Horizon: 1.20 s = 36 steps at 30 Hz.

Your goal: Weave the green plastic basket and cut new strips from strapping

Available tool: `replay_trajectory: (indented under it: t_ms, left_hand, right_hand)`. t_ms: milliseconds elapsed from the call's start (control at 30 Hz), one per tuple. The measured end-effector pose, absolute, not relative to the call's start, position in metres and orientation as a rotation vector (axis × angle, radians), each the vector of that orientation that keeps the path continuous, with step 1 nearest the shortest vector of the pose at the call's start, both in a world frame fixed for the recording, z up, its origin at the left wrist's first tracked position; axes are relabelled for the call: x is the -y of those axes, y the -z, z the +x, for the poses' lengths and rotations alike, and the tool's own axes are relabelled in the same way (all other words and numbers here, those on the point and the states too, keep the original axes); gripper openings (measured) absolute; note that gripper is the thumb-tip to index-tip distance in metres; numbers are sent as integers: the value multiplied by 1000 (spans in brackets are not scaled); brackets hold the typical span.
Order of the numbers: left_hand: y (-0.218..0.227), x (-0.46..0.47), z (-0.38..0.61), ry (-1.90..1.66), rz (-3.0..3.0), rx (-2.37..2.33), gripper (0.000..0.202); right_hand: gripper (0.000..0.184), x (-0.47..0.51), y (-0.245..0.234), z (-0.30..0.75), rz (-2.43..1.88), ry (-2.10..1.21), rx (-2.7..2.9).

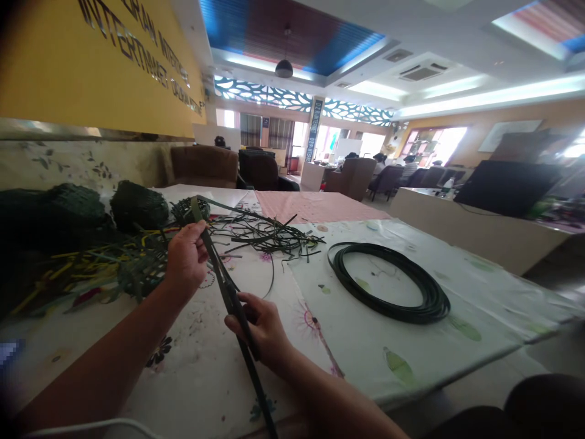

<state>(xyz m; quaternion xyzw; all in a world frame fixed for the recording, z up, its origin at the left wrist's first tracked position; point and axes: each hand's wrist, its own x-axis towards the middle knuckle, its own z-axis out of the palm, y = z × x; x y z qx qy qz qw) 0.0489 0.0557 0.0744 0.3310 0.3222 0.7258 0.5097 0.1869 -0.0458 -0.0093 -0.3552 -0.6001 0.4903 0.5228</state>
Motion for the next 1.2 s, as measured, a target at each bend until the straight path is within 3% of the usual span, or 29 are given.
replay_trajectory:
  t_ms: [433, 767, 1200]
  left_hand:
    - [-69, -51, 56, -1823, 940, -743, 29]
    - [-73, -53, 51, -1719, 848, -792, 26]
    - [-65, -47, 59, -1718, 972, -757, 27]
  right_hand:
    - [34, 39, 19, 191, -924, -1097, 1433]
    - [20, 43, 11, 191, -934, -1055, 1497]
    - [33, 42, 16, 189, -899, -1151, 1408]
